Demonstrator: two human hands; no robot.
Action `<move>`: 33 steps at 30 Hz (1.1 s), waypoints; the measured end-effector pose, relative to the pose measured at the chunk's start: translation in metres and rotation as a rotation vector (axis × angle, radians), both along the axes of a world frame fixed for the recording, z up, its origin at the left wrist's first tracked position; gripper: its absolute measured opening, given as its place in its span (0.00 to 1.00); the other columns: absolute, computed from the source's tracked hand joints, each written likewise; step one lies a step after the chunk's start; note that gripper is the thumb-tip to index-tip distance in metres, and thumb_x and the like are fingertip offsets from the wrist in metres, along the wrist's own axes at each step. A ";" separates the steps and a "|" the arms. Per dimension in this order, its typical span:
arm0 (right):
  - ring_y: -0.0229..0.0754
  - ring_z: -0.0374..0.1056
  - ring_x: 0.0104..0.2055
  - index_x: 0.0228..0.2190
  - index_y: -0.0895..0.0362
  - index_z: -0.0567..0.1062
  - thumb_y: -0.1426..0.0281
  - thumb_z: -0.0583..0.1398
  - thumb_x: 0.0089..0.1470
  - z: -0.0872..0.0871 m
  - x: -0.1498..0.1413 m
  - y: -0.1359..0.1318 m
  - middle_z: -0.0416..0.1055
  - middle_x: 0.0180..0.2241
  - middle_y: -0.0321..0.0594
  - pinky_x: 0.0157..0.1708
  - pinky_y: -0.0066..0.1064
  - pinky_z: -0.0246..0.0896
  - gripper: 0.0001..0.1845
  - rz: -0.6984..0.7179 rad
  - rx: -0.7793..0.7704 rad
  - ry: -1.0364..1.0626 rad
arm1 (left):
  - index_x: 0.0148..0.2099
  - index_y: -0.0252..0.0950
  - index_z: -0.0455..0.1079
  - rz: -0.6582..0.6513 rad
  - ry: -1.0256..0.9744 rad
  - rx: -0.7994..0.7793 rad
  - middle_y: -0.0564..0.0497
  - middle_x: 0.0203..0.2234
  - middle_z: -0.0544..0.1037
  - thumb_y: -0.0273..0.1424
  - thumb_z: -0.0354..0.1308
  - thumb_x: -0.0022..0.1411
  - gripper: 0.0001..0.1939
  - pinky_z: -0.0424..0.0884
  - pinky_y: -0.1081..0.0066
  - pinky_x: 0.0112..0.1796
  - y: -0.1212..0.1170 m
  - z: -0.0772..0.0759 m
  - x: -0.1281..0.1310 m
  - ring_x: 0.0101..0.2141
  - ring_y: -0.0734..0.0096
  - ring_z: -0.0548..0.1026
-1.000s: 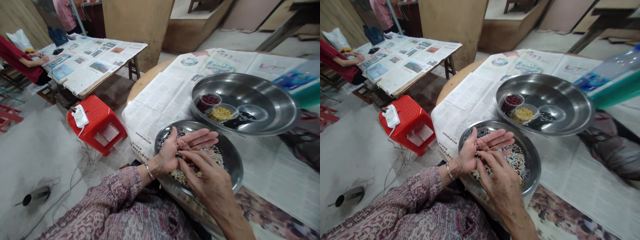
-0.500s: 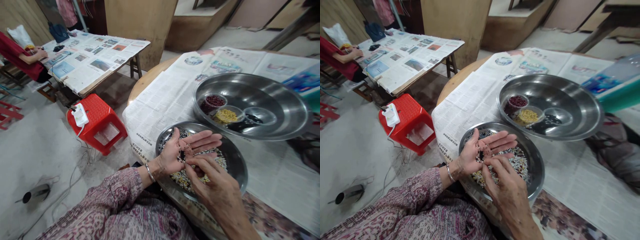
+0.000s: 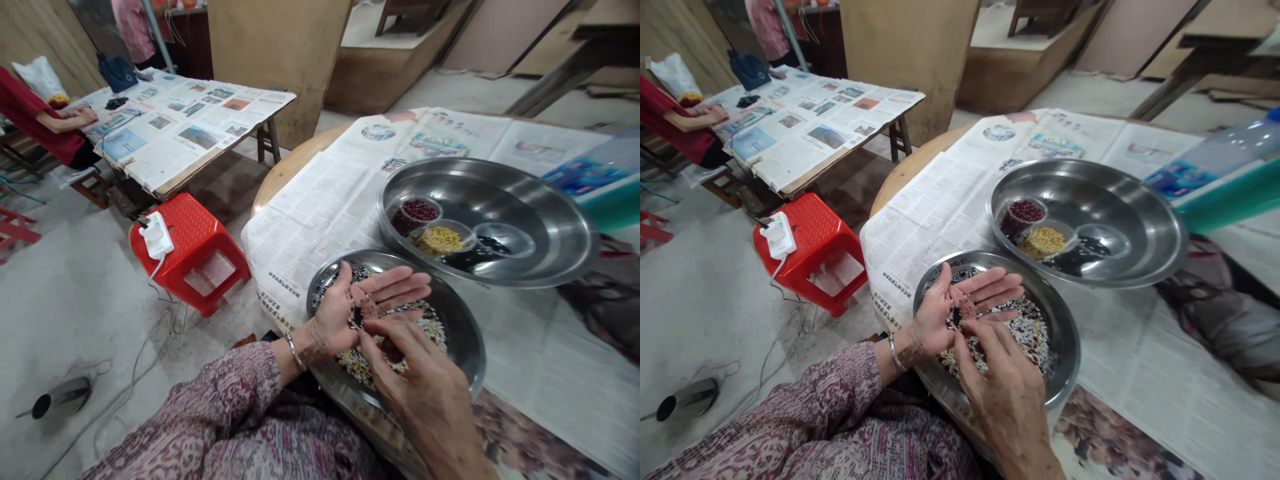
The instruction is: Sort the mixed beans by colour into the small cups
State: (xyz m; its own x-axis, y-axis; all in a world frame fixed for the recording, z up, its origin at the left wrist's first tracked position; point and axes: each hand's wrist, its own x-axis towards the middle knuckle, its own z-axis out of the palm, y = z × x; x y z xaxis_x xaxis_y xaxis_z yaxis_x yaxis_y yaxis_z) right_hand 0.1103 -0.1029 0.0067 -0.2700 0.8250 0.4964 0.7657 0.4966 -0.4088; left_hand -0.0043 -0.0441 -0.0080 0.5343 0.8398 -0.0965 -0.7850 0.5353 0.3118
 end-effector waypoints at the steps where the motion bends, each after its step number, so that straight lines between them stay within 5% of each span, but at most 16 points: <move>1: 0.35 0.71 0.31 0.38 0.56 0.73 0.67 0.56 0.62 -0.001 -0.002 0.001 0.74 0.34 0.38 0.34 0.27 0.64 0.08 -0.006 -0.001 -0.003 | 0.65 0.24 0.62 -0.004 0.006 -0.002 0.33 0.65 0.61 0.54 0.29 0.71 0.43 0.52 0.51 0.65 0.000 0.000 0.000 0.65 0.51 0.60; 12: 0.36 0.68 0.27 0.33 0.56 0.71 0.64 0.53 0.64 -0.006 0.003 0.002 0.73 0.29 0.37 0.28 0.28 0.59 0.11 -0.059 0.014 -0.137 | 0.66 0.24 0.60 -0.036 0.012 -0.026 0.33 0.66 0.60 0.54 0.27 0.71 0.44 0.52 0.52 0.65 -0.001 0.002 0.002 0.65 0.53 0.60; 20: 0.37 0.70 0.26 0.34 0.56 0.73 0.70 0.49 0.63 -0.008 0.026 -0.004 0.76 0.31 0.38 0.25 0.29 0.58 0.13 -0.138 0.032 -0.301 | 0.63 0.24 0.65 0.022 -0.040 -0.049 0.33 0.65 0.60 0.54 0.34 0.71 0.41 0.52 0.55 0.65 0.000 0.001 -0.002 0.65 0.52 0.61; 27: 0.37 0.75 0.33 0.42 0.57 0.75 0.69 0.54 0.64 -0.004 0.010 -0.002 0.80 0.36 0.39 0.36 0.28 0.65 0.11 -0.033 0.068 -0.069 | 0.63 0.24 0.66 0.034 -0.021 -0.069 0.33 0.65 0.61 0.54 0.33 0.71 0.41 0.55 0.53 0.64 -0.001 0.002 -0.001 0.64 0.51 0.62; 33: 0.39 0.73 0.34 0.42 0.58 0.75 0.67 0.54 0.64 -0.005 0.000 0.003 0.79 0.38 0.42 0.35 0.31 0.63 0.12 -0.050 0.053 -0.209 | 0.64 0.26 0.65 0.013 0.026 -0.034 0.35 0.66 0.61 0.54 0.32 0.70 0.41 0.54 0.55 0.64 -0.001 -0.002 0.000 0.66 0.52 0.59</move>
State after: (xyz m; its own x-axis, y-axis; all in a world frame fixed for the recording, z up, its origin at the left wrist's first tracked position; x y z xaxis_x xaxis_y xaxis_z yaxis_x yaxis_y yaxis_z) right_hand 0.1101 -0.1001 0.0016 -0.3310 0.8141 0.4772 0.8552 0.4725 -0.2129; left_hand -0.0040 -0.0448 -0.0097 0.5207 0.8423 -0.1389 -0.7838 0.5362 0.3134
